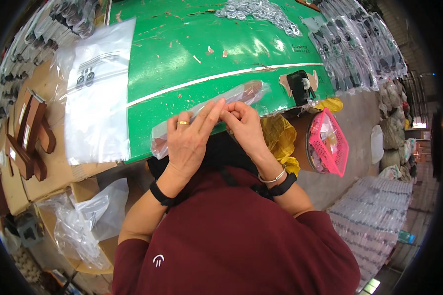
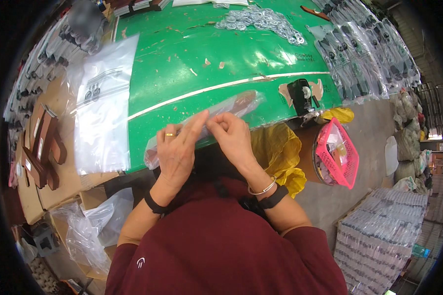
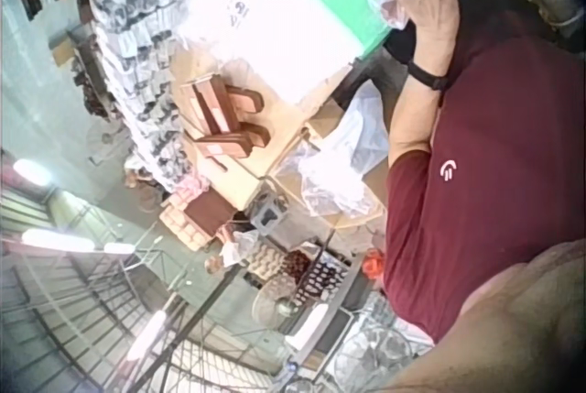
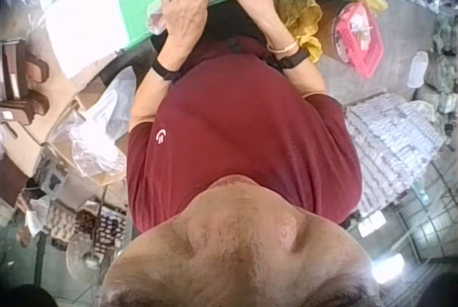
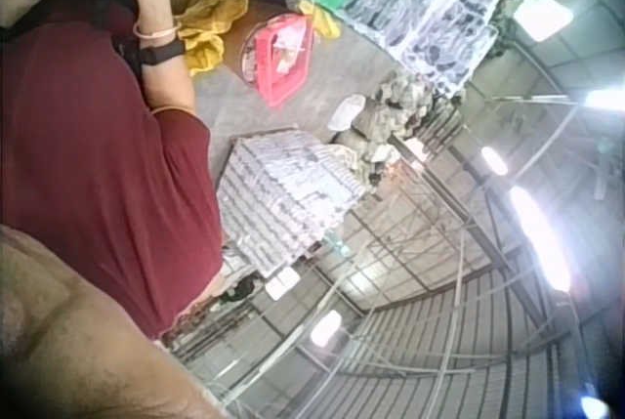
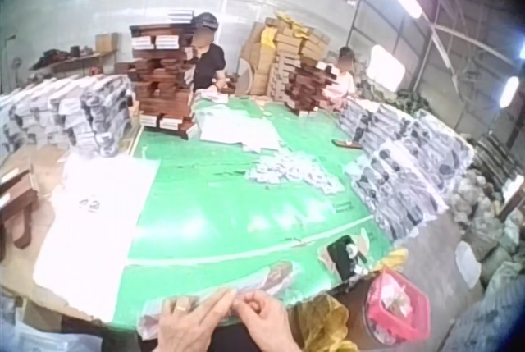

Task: Packing wooden furniture components into plastic bags and sealing them with tape.

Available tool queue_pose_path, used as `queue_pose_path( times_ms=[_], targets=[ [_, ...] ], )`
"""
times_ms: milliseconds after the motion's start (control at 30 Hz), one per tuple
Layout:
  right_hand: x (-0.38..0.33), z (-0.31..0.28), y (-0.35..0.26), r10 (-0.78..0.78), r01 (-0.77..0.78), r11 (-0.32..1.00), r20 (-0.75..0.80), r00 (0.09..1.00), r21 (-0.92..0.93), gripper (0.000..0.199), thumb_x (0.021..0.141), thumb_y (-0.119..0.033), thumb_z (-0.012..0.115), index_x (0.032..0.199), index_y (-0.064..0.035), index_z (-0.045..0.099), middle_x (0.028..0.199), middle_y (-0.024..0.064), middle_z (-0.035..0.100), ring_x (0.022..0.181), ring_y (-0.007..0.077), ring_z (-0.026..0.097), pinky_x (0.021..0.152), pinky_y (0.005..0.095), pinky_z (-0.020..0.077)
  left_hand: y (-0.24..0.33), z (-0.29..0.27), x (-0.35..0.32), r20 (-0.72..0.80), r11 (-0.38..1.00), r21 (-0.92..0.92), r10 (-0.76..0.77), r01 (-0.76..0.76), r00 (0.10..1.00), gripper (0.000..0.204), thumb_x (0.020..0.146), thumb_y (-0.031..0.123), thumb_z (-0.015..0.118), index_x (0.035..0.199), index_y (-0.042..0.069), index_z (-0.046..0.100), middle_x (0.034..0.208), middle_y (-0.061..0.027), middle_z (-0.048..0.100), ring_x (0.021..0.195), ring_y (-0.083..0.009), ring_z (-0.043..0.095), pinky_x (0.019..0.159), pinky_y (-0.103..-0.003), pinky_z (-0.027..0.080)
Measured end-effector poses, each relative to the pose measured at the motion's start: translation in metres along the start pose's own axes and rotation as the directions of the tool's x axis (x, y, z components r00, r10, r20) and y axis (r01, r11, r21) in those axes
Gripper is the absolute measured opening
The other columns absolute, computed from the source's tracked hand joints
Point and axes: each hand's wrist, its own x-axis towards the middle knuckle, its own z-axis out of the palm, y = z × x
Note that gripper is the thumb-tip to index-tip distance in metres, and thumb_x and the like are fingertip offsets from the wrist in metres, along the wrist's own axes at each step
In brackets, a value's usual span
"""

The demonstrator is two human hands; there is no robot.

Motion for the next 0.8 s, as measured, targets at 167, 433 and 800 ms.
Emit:
queue_pose_path(
  times_ms=[167,433,800],
  targets=[
    [-0.005,-0.005,-0.009,0.009,-0.012,0.999,0.077,0.997,0.041,0.025,0.089,-0.019,0.073,0.103,-0.0002,0.064,0.067,0.0019,0.063,0.062,0.0083,0.056,0.059,0.0275,0.0441,-0.006,0.003,0.004,0.041,0.996,-0.057,-0.061,0.064,0.997,0.062,0.086,0.003,0.062,0.145,0.02,0.054,0.11,0.0015,0.071,0.084,-0.0199,0.054,0.081,-0.034,0.041],
    [-0.013,-0.002,0.003,0.049,-0.07,0.978,0.106,0.993,0.199,0.034,0.088,-0.014,0.074,0.114,-0.0021,0.055,0.081,0.0042,0.065,0.077,0.0093,0.059,0.069,0.0269,0.0454,-0.012,0.001,0.015,0.113,0.983,-0.122,-0.124,0.138,0.986,0.059,0.085,0.001,0.059,0.141,0.019,0.056,0.106,-0.0011,0.072,0.084,-0.0217,0.055,0.079,-0.036,0.041],
    [0.016,0.032,0.022,-0.438,0.366,0.867,-0.167,0.883,-0.338,0.026,0.086,-0.024,0.074,0.1,-0.0098,0.056,0.083,0.0071,0.064,0.079,0.0265,0.062,0.074,0.0408,0.0399,-0.049,0.01,0.041,0.265,0.915,-0.284,-0.211,0.286,0.941,0.039,0.087,0.003,0.061,0.125,0.013,0.064,0.113,-0.0059,0.072,0.084,-0.0297,0.055,0.08,-0.041,0.046]
  ],
)
